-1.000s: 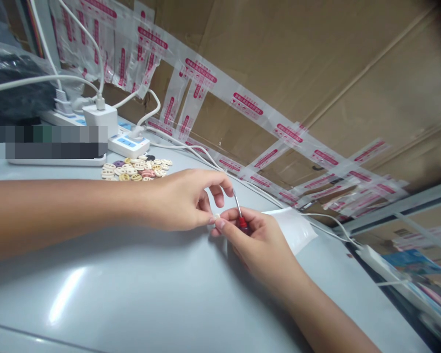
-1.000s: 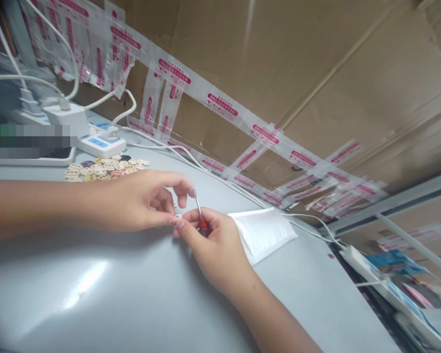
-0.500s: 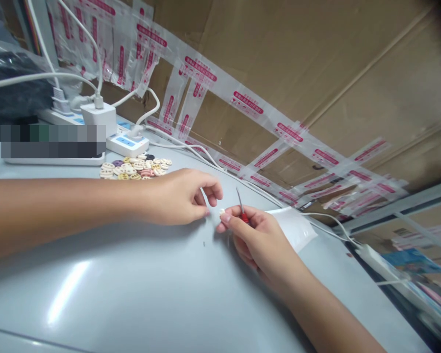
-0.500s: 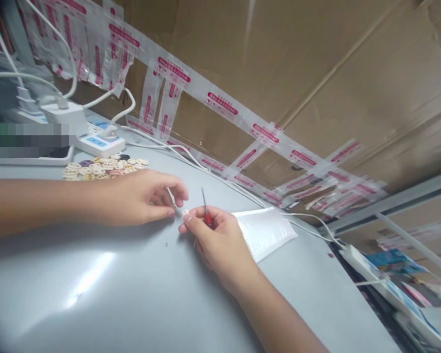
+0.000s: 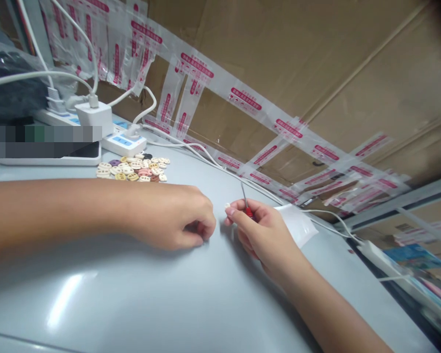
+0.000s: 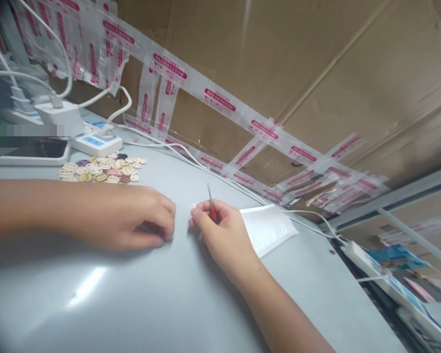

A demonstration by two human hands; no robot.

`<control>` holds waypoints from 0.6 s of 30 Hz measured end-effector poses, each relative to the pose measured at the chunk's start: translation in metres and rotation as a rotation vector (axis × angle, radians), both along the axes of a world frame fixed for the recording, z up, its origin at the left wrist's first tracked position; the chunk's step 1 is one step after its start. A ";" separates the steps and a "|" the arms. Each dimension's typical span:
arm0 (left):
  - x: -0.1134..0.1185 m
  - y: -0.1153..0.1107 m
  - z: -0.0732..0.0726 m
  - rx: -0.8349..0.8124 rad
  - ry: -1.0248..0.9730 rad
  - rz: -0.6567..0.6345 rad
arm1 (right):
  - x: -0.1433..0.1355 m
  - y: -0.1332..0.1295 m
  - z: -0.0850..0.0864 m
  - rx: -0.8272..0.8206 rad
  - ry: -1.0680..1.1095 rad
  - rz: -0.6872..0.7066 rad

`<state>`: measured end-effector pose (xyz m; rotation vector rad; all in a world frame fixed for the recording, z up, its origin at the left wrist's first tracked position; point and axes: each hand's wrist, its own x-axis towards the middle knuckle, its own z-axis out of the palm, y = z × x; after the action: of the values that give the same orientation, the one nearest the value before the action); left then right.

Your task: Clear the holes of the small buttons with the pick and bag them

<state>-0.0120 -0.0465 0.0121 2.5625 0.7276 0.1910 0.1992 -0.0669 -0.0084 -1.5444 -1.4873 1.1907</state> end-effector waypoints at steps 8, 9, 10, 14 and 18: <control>0.008 0.000 -0.001 -0.045 0.007 0.006 | -0.002 -0.003 0.002 0.012 -0.038 0.016; 0.008 0.000 -0.002 -0.038 0.005 0.000 | -0.002 -0.003 0.003 0.012 -0.034 0.018; 0.008 -0.001 -0.002 -0.033 0.000 -0.011 | -0.002 -0.004 0.003 0.013 -0.030 0.020; 0.008 -0.002 -0.004 -0.034 -0.013 -0.066 | -0.001 -0.003 0.003 0.012 -0.030 0.026; 0.009 -0.002 -0.004 -0.033 -0.007 -0.071 | 0.000 -0.003 0.002 0.022 -0.025 0.036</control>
<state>-0.0035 -0.0484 0.0077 2.5504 0.6315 0.1633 0.1996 -0.0696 -0.0067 -1.5284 -1.5454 1.1755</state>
